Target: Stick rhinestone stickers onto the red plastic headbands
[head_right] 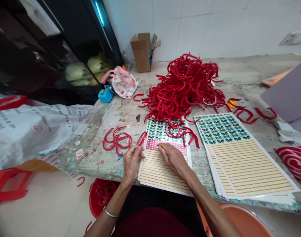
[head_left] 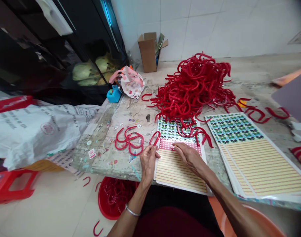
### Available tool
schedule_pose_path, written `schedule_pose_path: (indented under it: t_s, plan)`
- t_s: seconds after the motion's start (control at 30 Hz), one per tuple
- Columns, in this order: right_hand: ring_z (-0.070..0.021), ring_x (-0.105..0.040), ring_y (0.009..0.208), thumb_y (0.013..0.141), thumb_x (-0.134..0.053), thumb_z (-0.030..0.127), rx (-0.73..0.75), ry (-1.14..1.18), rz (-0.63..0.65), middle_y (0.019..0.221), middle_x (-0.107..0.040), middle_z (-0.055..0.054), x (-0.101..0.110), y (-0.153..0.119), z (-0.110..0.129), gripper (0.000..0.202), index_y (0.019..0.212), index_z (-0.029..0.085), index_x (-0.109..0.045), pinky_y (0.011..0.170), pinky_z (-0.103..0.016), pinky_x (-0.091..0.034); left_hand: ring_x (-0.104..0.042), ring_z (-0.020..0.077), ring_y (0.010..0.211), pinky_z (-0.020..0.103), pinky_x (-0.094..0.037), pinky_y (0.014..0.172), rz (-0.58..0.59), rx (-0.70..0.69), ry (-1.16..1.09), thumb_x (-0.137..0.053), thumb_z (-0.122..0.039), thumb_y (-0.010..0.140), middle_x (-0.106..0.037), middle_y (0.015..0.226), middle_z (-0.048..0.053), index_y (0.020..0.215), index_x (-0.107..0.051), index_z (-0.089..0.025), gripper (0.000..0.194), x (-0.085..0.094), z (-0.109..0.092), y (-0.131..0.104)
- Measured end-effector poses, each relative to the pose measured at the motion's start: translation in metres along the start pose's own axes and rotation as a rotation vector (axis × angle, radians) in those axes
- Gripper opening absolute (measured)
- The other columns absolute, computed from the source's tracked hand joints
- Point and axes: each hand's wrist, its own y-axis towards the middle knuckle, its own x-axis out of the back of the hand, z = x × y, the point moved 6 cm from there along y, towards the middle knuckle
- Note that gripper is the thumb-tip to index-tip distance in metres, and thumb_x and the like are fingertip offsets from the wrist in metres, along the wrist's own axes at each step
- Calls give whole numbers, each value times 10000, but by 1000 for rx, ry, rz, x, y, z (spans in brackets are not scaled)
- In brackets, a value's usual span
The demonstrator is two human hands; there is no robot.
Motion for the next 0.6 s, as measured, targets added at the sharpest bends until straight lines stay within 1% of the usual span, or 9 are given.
schedule_pose_path:
  t_s: [0.03,0.1,0.17,0.27,0.43,0.6]
  plan:
    - [-219,-567,932,934,-330,276,15,-49,-14,1023,-627,-80,-3,5,0,265,1079,208,-541,791,-347,-422,-540,87,493,192,-451,542,-1,-3,10,-595,-371,743,-574,542,-28,762,-619,-144,229,-1,3,2]
    - [-232,-555,933,927,-352,276,35,-134,-36,1013,-634,-84,-9,14,2,248,1054,198,-551,789,-360,-393,-575,106,503,205,-470,539,16,-7,28,-580,-382,758,-587,538,-20,760,-605,-145,238,-6,8,4]
    - [-225,-553,883,915,-390,274,46,-178,-57,976,-639,-81,-14,22,4,216,1041,188,-544,762,-353,-369,-602,127,506,221,-487,523,28,0,45,-567,-391,770,-605,546,-8,749,-583,-147,246,-9,11,5]
    - [-198,-533,804,901,-428,257,94,-204,-67,879,-632,-65,-20,31,8,152,958,180,-546,726,-326,-336,-630,147,532,238,-507,519,35,6,65,-544,-391,790,-627,578,7,760,-559,-151,242,-12,14,3]
    - [-190,-490,773,908,-414,238,187,-321,-42,785,-596,-61,-30,37,16,167,841,174,-553,707,-318,-293,-659,154,603,275,-545,618,30,10,28,-515,-372,819,-653,637,21,843,-544,-151,224,-11,22,-4]
    - [-186,-473,780,916,-398,231,233,-389,-37,789,-582,-59,-34,36,18,179,838,168,-548,703,-321,-273,-672,164,631,283,-555,630,49,20,4,-501,-366,830,-651,641,18,910,-536,-145,238,-10,22,-3]
